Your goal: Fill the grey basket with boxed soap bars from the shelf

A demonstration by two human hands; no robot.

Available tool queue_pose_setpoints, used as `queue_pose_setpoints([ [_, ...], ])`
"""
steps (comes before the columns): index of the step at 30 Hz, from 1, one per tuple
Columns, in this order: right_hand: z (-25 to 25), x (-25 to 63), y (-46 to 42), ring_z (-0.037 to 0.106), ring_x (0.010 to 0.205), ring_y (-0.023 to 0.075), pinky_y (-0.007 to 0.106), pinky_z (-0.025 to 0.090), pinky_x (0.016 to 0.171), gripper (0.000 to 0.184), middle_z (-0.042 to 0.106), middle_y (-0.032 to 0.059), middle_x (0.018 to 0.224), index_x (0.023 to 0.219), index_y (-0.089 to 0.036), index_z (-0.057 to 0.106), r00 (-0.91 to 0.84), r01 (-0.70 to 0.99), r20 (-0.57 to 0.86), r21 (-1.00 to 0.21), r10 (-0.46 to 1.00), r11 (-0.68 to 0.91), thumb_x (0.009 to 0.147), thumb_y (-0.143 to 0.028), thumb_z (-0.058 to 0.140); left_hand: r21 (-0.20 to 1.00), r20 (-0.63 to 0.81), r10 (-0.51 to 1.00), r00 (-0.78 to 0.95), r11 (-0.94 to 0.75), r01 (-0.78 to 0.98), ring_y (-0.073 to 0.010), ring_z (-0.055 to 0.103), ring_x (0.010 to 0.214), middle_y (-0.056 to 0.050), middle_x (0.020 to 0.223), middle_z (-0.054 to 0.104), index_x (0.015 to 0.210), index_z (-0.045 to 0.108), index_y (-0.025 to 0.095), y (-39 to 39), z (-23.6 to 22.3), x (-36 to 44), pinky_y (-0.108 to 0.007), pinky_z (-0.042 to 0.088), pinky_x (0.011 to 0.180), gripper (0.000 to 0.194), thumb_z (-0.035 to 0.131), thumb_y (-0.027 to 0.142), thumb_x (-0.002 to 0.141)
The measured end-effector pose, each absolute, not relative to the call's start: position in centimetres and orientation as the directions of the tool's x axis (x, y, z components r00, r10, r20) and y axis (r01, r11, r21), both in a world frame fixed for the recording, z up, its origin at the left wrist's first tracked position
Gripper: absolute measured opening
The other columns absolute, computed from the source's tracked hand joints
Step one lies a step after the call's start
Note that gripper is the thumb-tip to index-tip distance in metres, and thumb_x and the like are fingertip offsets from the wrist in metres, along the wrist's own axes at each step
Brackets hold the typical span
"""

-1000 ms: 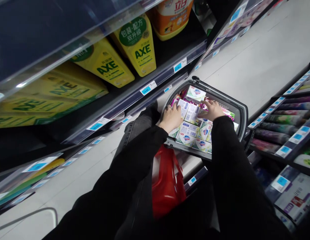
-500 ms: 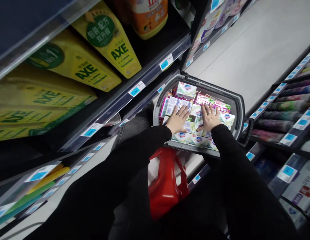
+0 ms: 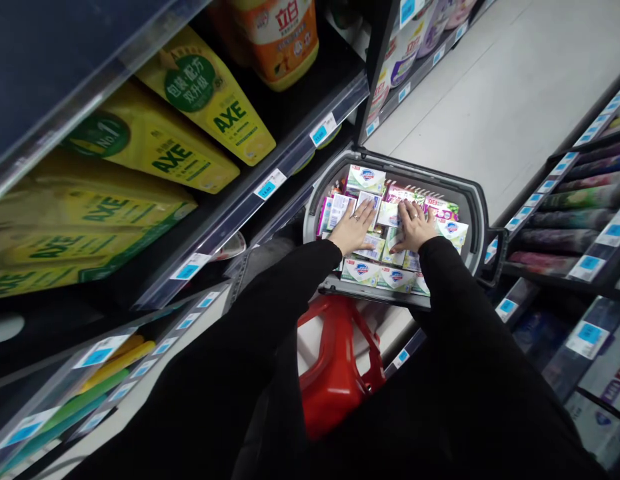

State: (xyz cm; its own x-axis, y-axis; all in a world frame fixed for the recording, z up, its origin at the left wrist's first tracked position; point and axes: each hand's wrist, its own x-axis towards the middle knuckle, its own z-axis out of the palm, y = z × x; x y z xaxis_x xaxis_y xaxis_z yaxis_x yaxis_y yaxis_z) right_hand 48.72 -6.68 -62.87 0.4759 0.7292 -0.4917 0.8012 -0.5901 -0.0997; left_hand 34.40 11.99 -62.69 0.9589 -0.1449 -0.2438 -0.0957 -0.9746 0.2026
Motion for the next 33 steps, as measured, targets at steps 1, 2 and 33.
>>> queue_pose_setpoints([
  [1, -62.8, 48.6, -6.6, 0.010, 0.148, 0.0474, 0.069, 0.005, 0.114, 0.134, 0.014, 0.0264, 0.162, 0.159, -0.010, 0.002, 0.483, 0.796, -0.482, -0.107, 0.731, -0.596, 0.063, -0.081, 0.064, 0.201, -0.256, -0.133, 0.958, -0.976, -0.081, -0.0346, 0.007, 0.154, -0.023, 0.164, 0.012, 0.156, 0.022, 0.000, 11.9, -62.5, 34.3, -0.057, 0.005, 0.123, 0.094, 0.051, 0.060, 0.090],
  [2, -62.8, 48.6, -6.4, 0.011, 0.148, 0.0473, 0.070, 0.005, 0.114, 0.132, 0.016, 0.0265, 0.162, 0.158, -0.010, 0.004, 0.493, 0.788, -0.473, -0.114, 0.730, -0.606, 0.064, -0.080, 0.064, 0.202, -0.268, -0.124, 0.955, -0.977, -0.070, -0.0342, 0.008, 0.154, -0.023, 0.164, 0.012, 0.156, 0.022, 0.000, 11.8, -62.3, 34.2, -0.056, 0.006, 0.124, 0.094, 0.052, 0.059, 0.090],
  [33, -60.5, 46.3, -7.7, 0.012, 0.144, 0.0557, 0.074, 0.008, 0.110, 0.122, 0.016, 0.0308, 0.161, 0.154, 0.001, 0.023, 0.288, 0.929, -0.454, -0.082, 0.843, -0.362, 0.060, -0.062, 0.071, 0.239, -0.175, -0.260, 0.950, -0.947, -0.215, -0.0446, 0.002, 0.152, -0.028, 0.163, 0.005, 0.155, 0.022, 0.001, 11.9, -63.1, 34.7, -0.070, 0.000, 0.116, 0.106, 0.059, 0.064, 0.079],
])
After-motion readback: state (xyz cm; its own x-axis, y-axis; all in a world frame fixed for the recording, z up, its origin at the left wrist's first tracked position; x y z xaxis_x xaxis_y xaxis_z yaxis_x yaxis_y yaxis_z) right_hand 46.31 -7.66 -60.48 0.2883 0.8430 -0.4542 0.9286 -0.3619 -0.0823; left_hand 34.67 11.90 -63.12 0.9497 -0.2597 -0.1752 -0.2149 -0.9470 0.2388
